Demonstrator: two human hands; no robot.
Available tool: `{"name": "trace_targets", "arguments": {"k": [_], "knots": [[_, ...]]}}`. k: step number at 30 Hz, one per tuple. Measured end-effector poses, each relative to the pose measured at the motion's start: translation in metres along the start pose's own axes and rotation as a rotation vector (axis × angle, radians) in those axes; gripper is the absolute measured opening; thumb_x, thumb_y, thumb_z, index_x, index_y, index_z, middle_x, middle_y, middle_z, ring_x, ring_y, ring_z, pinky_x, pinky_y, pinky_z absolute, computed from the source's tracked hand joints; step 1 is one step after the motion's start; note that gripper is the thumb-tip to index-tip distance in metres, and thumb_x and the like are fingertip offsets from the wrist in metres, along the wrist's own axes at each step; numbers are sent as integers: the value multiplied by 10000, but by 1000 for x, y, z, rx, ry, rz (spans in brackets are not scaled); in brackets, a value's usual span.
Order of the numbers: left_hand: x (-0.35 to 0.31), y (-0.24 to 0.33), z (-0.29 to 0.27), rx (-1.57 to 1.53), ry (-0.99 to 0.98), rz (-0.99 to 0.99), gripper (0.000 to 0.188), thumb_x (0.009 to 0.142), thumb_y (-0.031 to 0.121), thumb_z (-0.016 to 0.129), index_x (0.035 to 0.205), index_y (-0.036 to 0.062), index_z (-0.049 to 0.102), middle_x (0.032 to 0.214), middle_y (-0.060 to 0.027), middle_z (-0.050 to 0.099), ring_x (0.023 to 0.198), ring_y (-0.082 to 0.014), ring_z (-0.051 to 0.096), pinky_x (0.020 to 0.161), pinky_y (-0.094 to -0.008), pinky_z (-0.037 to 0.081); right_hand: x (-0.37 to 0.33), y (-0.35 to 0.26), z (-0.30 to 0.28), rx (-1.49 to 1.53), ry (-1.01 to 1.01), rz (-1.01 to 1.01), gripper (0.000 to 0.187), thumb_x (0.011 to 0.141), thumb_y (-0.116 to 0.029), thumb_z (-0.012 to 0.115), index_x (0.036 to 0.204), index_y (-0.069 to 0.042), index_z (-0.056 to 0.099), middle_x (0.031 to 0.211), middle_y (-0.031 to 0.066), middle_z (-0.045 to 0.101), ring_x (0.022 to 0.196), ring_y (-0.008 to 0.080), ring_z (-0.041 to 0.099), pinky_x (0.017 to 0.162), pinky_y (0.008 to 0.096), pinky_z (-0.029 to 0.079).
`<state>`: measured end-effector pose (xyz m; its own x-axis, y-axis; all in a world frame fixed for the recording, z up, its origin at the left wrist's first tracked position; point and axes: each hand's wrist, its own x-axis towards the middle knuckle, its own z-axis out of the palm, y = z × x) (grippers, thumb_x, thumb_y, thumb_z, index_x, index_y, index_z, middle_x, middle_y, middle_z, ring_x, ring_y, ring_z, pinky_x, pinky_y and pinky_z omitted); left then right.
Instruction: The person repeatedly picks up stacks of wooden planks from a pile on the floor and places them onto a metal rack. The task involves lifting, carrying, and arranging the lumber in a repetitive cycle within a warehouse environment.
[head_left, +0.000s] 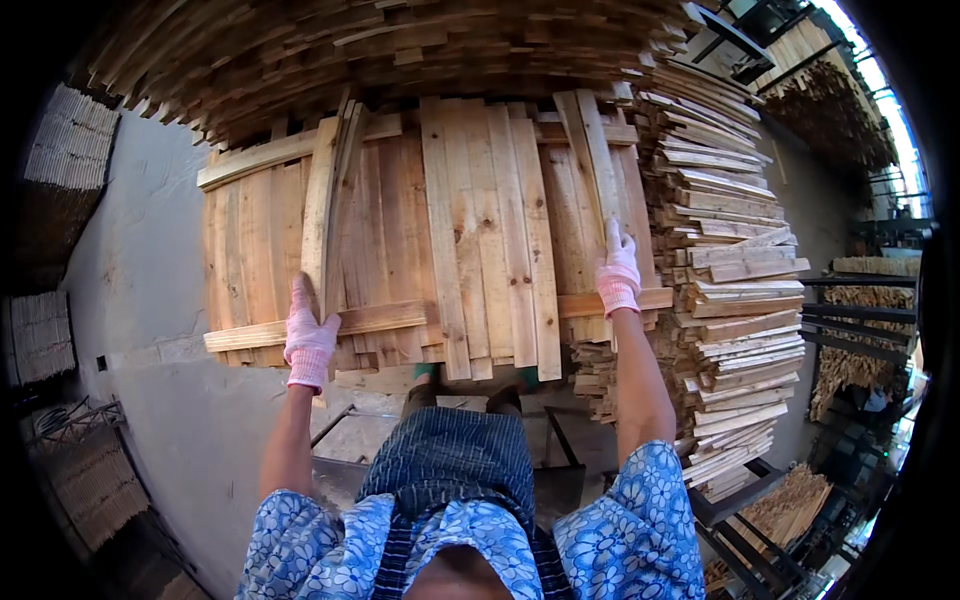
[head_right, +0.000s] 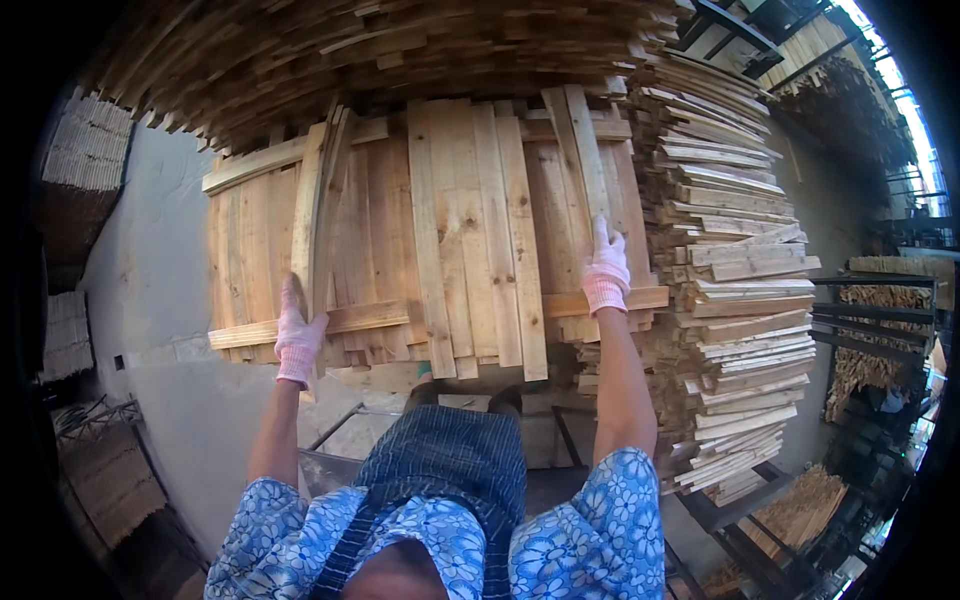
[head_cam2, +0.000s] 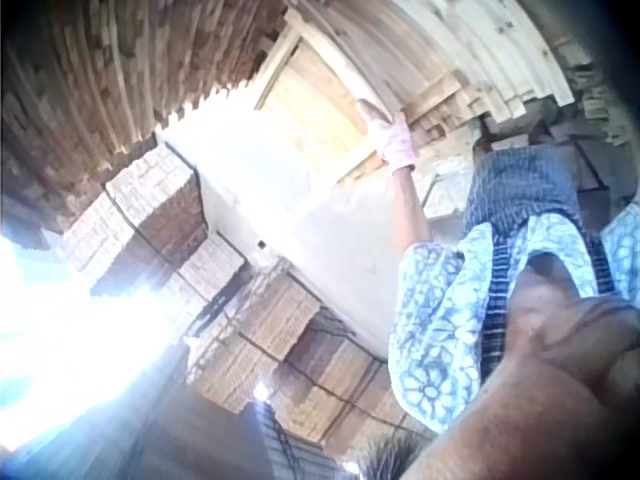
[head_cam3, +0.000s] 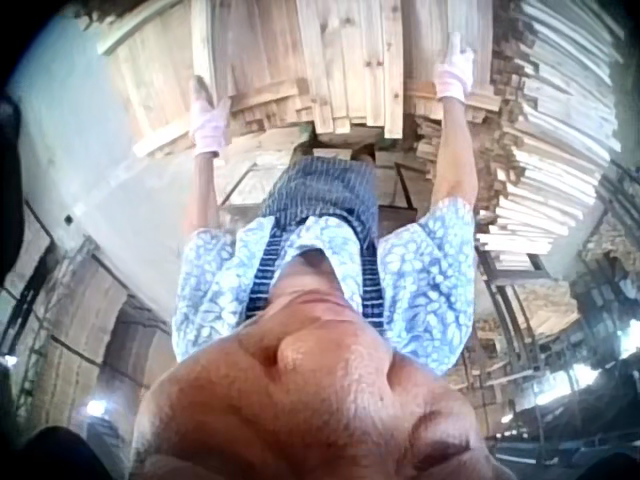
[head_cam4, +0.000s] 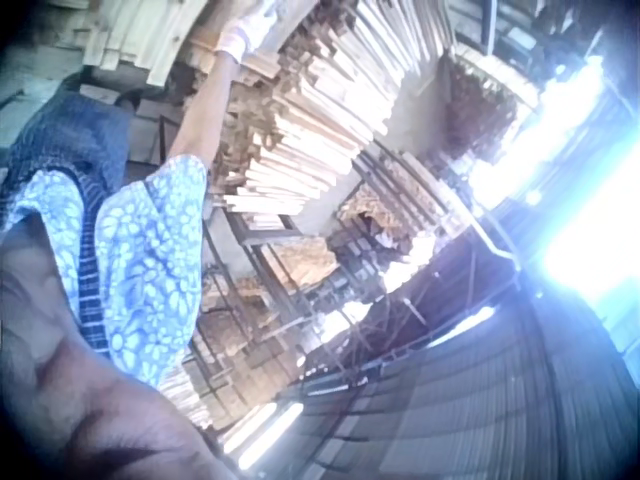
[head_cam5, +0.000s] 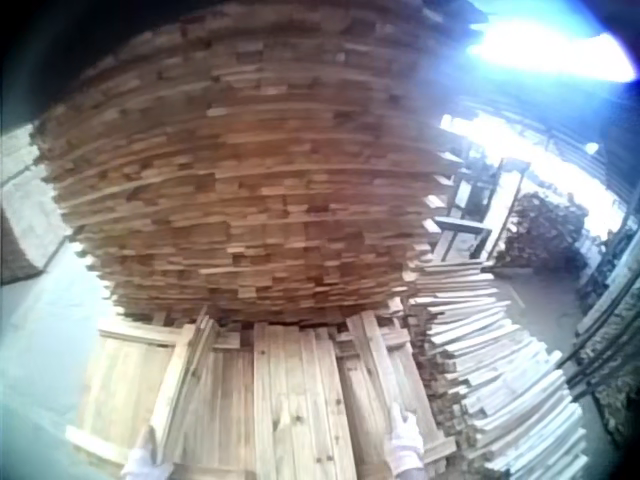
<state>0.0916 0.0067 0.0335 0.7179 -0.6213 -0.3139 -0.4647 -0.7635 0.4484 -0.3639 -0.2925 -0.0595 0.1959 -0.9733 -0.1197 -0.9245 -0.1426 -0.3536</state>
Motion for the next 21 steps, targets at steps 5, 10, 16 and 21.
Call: {"name": "trace_targets", "arguments": {"k": [5,10,16,21], "knots": [[-38,24,11,-618,-162,7,958,860,23,696,1649,204,183,1601,-203,400,1357,-304,520,1110,-366,462,-38,-43,29,190,-6,-43,662,984,-178,616,1577,-286,341,1337,235,540,1091,407,631,929,497,537],[-101,157,48,-799,-449,6,997,868,78,729,1655,188,126,1406,-198,561,1095,-252,651,867,-356,601,-32,-61,16,207,-256,-6,540,1030,-279,569,1548,-217,425,1365,166,574,1144,313,627,964,491,501],[-118,266,219,-1043,-656,21,1034,909,165,751,1658,181,37,1005,-98,646,685,-159,614,522,-306,522,-7,-98,-87,928,-266,274,780,960,-493,641,1605,-205,311,1410,231,525,1319,408,518,1052,476,458],[-141,312,315,-582,-126,338,940,942,232,703,1651,137,94,917,-94,647,617,-158,592,518,-341,503,34,-23,-58,352,-122,146,797,988,-525,581,1621,-175,246,1437,318,462,1296,489,509,1070,515,434]]}}
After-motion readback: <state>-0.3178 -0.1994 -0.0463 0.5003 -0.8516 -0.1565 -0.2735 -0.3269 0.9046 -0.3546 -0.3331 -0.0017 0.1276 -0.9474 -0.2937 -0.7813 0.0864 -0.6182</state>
